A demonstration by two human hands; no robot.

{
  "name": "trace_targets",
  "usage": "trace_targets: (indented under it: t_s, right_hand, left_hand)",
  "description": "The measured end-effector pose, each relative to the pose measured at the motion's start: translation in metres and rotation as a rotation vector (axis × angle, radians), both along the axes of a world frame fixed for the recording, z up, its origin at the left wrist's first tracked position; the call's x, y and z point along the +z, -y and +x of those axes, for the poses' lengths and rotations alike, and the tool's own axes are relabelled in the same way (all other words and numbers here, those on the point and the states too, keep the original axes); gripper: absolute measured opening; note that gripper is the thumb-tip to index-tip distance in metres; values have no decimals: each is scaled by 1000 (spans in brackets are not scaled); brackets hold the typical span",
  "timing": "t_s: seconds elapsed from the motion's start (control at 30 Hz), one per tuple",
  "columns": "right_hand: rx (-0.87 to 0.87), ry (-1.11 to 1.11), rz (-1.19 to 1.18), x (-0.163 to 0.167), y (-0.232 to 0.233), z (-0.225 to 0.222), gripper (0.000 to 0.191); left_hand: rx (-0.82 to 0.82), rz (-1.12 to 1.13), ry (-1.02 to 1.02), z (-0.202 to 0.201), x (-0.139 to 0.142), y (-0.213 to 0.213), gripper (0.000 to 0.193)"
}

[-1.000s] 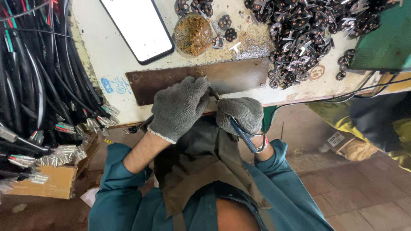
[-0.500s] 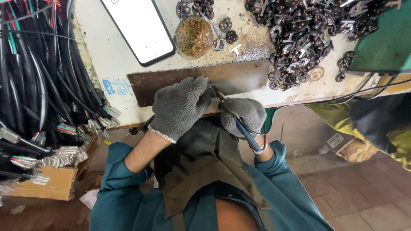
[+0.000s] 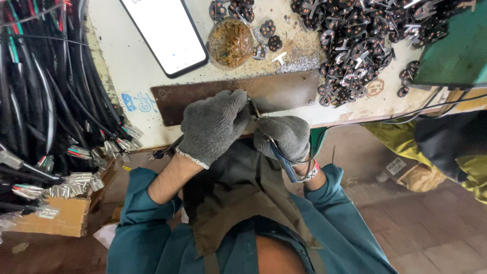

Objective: The person solders colored wires onto small metal components at a workbench. They hold a component in one hand and a soldering iron in the other, apply solder to the joint, then set the finished piece aside and pick up the next component, repeating this cycle across the episode.

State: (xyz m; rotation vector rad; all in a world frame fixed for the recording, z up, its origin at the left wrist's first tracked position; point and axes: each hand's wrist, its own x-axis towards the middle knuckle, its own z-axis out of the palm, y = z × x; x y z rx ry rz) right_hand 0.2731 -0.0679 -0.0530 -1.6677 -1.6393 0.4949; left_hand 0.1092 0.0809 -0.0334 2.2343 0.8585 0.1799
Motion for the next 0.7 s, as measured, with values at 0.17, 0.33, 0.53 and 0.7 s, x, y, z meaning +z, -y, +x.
trace_targets:
  t_s: [0.17, 0.33, 0.53, 0.7]
  right_hand:
    - [-38, -14, -30, -3, 4, -1, 33]
    - [-33, -7, -60, -6, 9, -2, 30]
    - [-206, -346, -107, -18, 24, 5, 3]
    - [-440, 287, -133, -29, 44, 12, 35]
  left_hand:
    - [-2, -44, -27, 0, -1, -1, 23]
    - [2, -40, -4, -1, -3, 0, 25]
    - [6, -62, -3, 0, -1, -1, 26]
    - [21, -111, 14, 0, 3, -3, 22]
